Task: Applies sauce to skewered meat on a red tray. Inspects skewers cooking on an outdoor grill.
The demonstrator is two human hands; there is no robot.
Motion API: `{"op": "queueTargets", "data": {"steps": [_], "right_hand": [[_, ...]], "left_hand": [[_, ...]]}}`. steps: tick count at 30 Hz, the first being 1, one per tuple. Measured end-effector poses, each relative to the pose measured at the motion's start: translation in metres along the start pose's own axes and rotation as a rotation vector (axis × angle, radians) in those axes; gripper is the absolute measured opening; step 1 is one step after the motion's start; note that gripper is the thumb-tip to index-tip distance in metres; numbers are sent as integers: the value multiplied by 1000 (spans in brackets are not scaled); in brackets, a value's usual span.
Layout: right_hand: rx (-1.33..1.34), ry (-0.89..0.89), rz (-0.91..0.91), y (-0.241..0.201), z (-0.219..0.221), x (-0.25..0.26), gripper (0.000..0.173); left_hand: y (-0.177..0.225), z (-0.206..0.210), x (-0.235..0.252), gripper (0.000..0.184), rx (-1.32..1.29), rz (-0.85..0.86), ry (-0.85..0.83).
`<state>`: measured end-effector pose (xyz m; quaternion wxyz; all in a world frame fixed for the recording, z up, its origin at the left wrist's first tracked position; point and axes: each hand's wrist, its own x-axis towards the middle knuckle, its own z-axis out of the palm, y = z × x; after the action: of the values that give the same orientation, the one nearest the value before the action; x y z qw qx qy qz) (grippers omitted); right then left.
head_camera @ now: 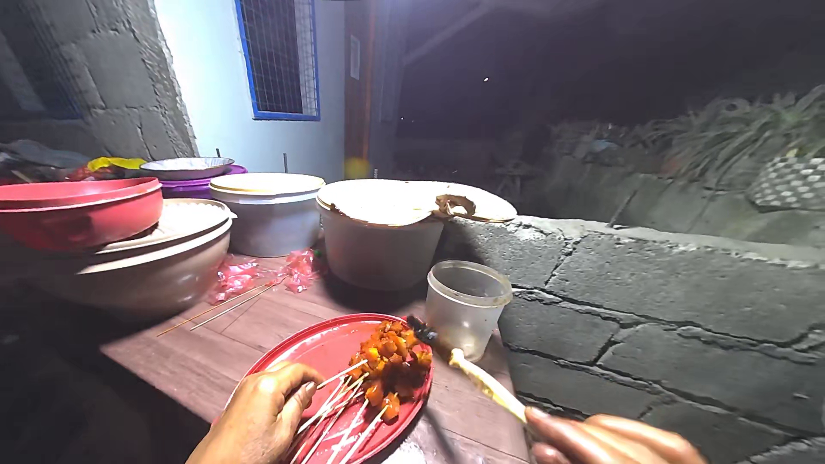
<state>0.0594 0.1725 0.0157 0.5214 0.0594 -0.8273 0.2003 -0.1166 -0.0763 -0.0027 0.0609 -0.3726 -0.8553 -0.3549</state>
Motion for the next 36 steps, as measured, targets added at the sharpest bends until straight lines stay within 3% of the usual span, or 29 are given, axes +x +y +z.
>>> {"op": "queueTargets", "data": {"steps": [8, 15, 21, 24, 26, 29, 33, 36], "right_hand": [[39, -64, 16, 3, -2, 7, 21], [-300, 57, -6, 53, -20, 78, 32], [-379, -269, 309, 90, 27, 126, 20], [-313, -524, 542, 118, 48, 141, 17], [-184, -601, 657, 136, 51, 145, 15], [36, -436, 676, 145, 35, 143, 13], [106, -118, 458, 141, -4, 127, 17], [150, 39, 416, 119, -25, 109, 18]], "left_hand": [[-5, 1, 5, 28, -51, -37, 4], [-10, -1, 5, 28, -51, -57, -2], [-9, -2, 4, 28, -40, -46, 33], [-10, -3, 5, 27, -102, -47, 7], [-9, -7, 7, 25, -196, -64, -37], [-8, -11, 8, 24, -293, -100, -89], [-7, -10, 9, 24, -315, -134, -86], [-4, -9, 11, 24, -325, -161, -77]]}}
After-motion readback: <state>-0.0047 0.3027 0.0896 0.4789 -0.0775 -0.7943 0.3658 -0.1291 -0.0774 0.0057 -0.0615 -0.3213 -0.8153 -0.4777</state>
